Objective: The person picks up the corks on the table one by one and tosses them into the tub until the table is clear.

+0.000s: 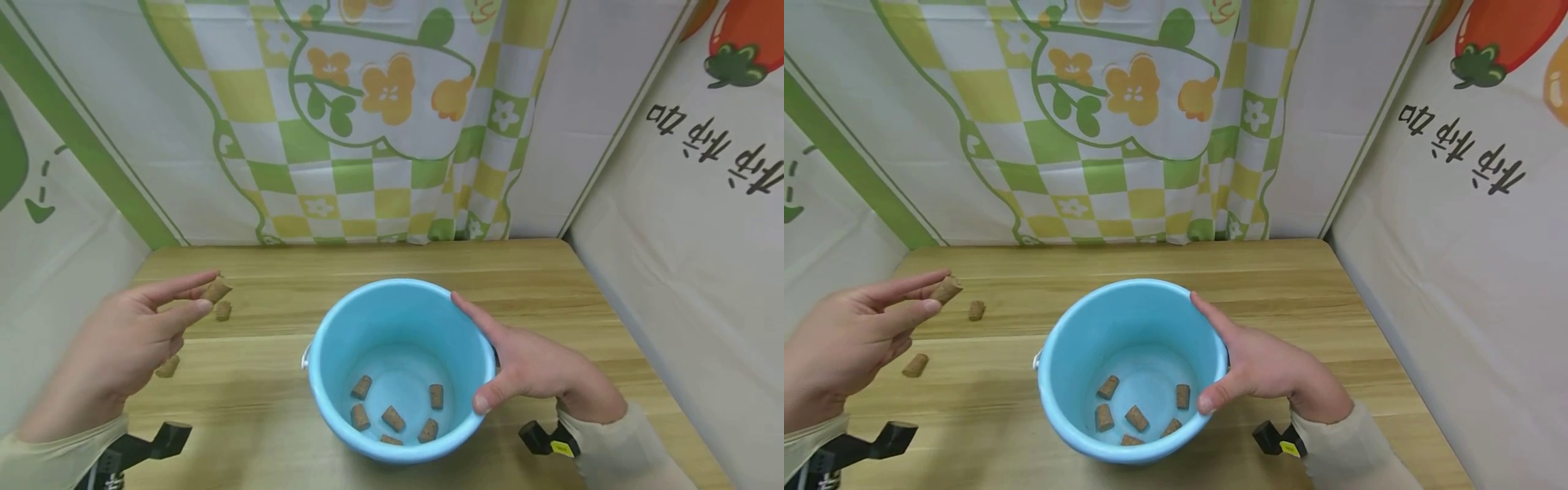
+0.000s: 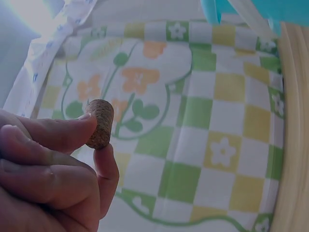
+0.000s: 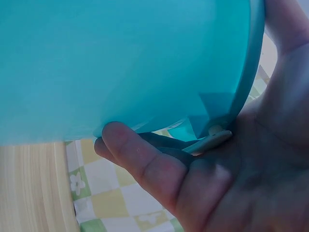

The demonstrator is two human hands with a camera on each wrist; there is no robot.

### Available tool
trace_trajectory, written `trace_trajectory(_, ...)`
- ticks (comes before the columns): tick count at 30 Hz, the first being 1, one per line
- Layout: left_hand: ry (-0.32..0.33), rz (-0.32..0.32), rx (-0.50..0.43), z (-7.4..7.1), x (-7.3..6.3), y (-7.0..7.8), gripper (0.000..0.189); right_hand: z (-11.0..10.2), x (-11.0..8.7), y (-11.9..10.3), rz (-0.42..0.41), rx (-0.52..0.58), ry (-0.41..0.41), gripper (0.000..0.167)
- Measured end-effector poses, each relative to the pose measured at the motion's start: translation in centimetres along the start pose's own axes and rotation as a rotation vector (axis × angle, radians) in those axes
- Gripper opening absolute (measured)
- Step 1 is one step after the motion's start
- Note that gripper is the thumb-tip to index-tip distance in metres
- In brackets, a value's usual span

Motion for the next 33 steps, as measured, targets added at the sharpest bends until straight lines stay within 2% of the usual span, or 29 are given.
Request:
trace_trajectory(4, -0.042, 0.036, 0.006, 1.3, 0.6, 1.6, 0.052, 0.0, 0.0, 0.1, 0.005, -0.002, 0.006, 0.131)
trace_trajectory(10, -0.064, 0.118, -0.019, 3.1, 1.2, 3.3, 0.047, 0.0, 0.0, 0.1, 0.004, -0.009, 0.016, 0.131)
trace_trajectory(14, -0.109, 0.167, 0.037, 4.3, 1.6, 4.6, 0.042, 0.0, 0.0, 0.1, -0.001, 0.011, 0.001, 0.130)
trace_trajectory(17, -0.140, 0.170, 0.063, 5.0, 1.9, 5.4, 0.040, 0.1, 0.0, 0.1, -0.005, 0.014, -0.008, 0.130)
trace_trajectory(25, -0.190, 0.168, 0.056, 6.7, 2.6, 7.4, 0.037, 0.0, 0.0, 0.0, -0.015, -0.025, -0.009, 0.129)
trace_trajectory(33, -0.242, 0.204, 0.000, 8.5, 3.0, 8.7, 0.038, 0.0, 0.0, 0.0, -0.022, 0.004, -0.014, 0.128)
Point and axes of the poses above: each hand's wrist, its own x-axis towards the middle knuckle, its own z-axis out of the palm, y = z × x, the point moved 3 cm from there along x, towards the middle knuckle, and after that the axes turned 15 degrees about z, right-handed, at the moved point
